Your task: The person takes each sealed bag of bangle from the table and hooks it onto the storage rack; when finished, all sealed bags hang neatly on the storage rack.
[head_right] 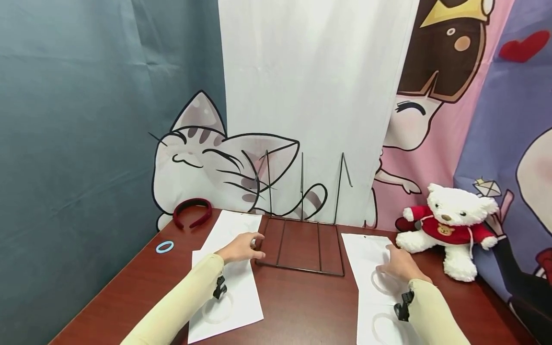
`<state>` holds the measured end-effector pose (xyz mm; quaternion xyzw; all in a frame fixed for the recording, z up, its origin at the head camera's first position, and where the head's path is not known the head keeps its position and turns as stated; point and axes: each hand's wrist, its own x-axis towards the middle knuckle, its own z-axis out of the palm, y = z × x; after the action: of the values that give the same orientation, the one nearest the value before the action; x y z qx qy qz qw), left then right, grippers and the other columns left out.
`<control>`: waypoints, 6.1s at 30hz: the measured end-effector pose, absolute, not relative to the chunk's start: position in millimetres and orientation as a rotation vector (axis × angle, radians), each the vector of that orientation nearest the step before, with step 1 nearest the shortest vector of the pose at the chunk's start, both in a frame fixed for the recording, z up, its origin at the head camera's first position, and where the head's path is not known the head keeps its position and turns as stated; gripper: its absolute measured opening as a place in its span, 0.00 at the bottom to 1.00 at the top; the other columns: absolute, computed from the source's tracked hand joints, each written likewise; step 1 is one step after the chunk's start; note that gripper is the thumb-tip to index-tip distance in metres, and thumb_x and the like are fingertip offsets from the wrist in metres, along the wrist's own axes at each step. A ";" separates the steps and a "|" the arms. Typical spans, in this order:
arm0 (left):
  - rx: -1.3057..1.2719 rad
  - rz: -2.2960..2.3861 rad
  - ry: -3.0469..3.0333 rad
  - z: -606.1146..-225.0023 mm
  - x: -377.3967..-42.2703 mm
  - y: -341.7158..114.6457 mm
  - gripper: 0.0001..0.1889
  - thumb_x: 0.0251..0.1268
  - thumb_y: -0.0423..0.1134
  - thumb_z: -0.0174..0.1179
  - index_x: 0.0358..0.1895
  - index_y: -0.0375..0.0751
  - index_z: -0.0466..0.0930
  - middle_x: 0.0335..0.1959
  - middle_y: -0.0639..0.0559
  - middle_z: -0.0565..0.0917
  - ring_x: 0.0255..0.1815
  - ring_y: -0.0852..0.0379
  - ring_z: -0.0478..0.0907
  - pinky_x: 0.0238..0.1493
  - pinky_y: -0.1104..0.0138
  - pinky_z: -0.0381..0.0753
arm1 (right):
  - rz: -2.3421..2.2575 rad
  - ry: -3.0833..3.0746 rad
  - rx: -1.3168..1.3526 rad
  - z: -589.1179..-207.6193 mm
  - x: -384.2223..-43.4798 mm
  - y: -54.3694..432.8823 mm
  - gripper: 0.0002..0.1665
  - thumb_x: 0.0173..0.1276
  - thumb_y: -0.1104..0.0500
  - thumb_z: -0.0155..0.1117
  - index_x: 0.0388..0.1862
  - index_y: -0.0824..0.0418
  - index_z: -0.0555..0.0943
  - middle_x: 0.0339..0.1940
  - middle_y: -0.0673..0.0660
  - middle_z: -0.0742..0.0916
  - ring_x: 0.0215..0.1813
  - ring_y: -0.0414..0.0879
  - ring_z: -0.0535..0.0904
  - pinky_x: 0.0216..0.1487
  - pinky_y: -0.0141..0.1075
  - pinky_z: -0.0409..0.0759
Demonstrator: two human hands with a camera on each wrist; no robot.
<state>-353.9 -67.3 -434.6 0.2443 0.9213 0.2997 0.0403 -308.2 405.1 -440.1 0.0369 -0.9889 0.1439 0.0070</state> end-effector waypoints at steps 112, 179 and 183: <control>0.530 0.506 2.913 -420.7 -362.1 -44.7 0.23 0.33 0.36 0.85 0.31 0.39 0.78 0.32 0.50 0.79 0.33 0.56 0.73 0.38 0.64 0.79 | 1.608 -2.255 0.574 -335.3 -261.5 347.9 0.34 0.66 0.72 0.66 0.71 0.67 0.71 0.55 0.45 0.84 0.49 0.33 0.85 0.42 0.29 0.86; 0.580 0.468 2.946 -423.2 -363.1 -46.0 0.23 0.35 0.39 0.85 0.34 0.36 0.82 0.33 0.49 0.82 0.33 0.56 0.74 0.40 0.63 0.80 | 1.211 -2.800 0.327 -344.0 -337.4 351.4 0.46 0.74 0.40 0.59 0.83 0.40 0.48 0.84 0.67 0.52 0.81 0.72 0.47 0.68 0.76 0.55; 0.572 0.463 2.936 -422.8 -362.4 -47.3 0.23 0.35 0.39 0.85 0.35 0.35 0.82 0.32 0.49 0.82 0.33 0.56 0.73 0.41 0.63 0.80 | 1.115 -2.817 0.371 -343.2 -326.7 354.9 0.44 0.75 0.44 0.59 0.83 0.49 0.52 0.79 0.73 0.62 0.75 0.74 0.61 0.65 0.69 0.68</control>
<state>-362.4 -47.3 -422.8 0.1885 0.9685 0.1526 0.0573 -326.7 354.9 -343.2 0.1213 -0.9220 0.3650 0.0446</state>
